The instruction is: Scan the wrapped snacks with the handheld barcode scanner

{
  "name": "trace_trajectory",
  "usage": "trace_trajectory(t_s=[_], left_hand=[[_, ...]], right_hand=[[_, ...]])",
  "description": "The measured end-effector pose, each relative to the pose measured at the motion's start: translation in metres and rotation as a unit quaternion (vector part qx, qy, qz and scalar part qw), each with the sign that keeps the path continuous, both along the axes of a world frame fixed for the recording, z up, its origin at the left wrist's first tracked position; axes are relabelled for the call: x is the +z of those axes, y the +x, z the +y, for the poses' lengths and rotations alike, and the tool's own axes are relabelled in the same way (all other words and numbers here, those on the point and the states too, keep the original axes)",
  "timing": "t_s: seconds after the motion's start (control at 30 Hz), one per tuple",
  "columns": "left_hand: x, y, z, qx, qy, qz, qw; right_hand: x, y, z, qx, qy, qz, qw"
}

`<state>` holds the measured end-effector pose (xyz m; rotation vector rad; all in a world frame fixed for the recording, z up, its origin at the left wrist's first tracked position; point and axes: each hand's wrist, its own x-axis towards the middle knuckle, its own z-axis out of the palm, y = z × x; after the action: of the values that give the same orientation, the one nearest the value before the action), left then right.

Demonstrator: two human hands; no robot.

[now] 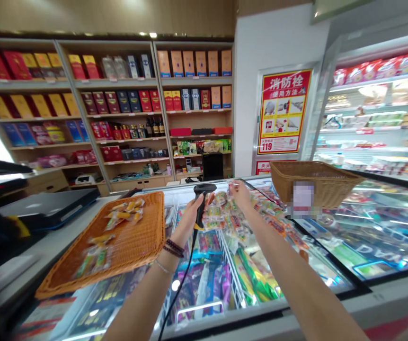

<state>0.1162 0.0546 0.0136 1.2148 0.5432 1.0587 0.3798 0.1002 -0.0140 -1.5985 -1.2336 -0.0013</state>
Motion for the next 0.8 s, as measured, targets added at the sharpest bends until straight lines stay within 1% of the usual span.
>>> trace_trajectory(t_s=[0.1,0.2,0.27,0.33,0.37,0.4,0.47,0.53,0.6,0.63,0.7,0.77,0.8], left_hand=[[-0.013,0.024,0.001,0.009,-0.011,0.005,1.000],[-0.022,0.029,0.004,0.032,-0.030,-0.005,0.999],[-0.022,0.019,0.008,0.038,-0.035,-0.009,0.999],[-0.018,-0.003,0.011,0.049,-0.031,-0.009,0.998],[-0.014,-0.019,0.013,0.063,-0.026,-0.012,0.998],[-0.010,-0.036,0.014,0.080,-0.021,-0.015,0.996],[-0.003,-0.076,0.014,0.126,-0.008,-0.024,0.992],[0.003,-0.119,0.012,0.174,0.006,-0.026,0.984],[0.004,-0.162,0.009,0.235,0.020,-0.026,0.972],[0.004,-0.182,0.008,0.263,0.022,-0.022,0.964],[0.000,-0.218,0.008,0.310,0.012,-0.003,0.951],[-0.008,-0.246,0.010,0.344,-0.004,0.013,0.939],[-0.013,-0.257,0.011,0.354,-0.013,0.017,0.935]], right_hand=[[-0.006,0.019,-0.015,-0.091,-0.016,-0.031,0.995],[-0.009,0.021,-0.027,-0.145,0.002,-0.097,0.985],[-0.005,0.013,-0.027,-0.152,0.039,-0.127,0.979],[0.004,-0.006,-0.016,-0.135,0.087,-0.142,0.977],[0.009,-0.021,-0.007,-0.116,0.110,-0.146,0.976],[0.015,-0.038,0.004,-0.090,0.129,-0.148,0.976],[0.028,-0.084,0.030,-0.023,0.153,-0.143,0.978],[0.038,-0.142,0.054,0.052,0.160,-0.128,0.977],[0.043,-0.205,0.072,0.130,0.150,-0.111,0.974],[0.043,-0.237,0.079,0.173,0.139,-0.108,0.969],[0.036,-0.295,0.086,0.244,0.097,-0.114,0.958],[0.023,-0.340,0.089,0.291,0.037,-0.141,0.946],[0.014,-0.357,0.089,0.308,0.008,-0.160,0.938]])
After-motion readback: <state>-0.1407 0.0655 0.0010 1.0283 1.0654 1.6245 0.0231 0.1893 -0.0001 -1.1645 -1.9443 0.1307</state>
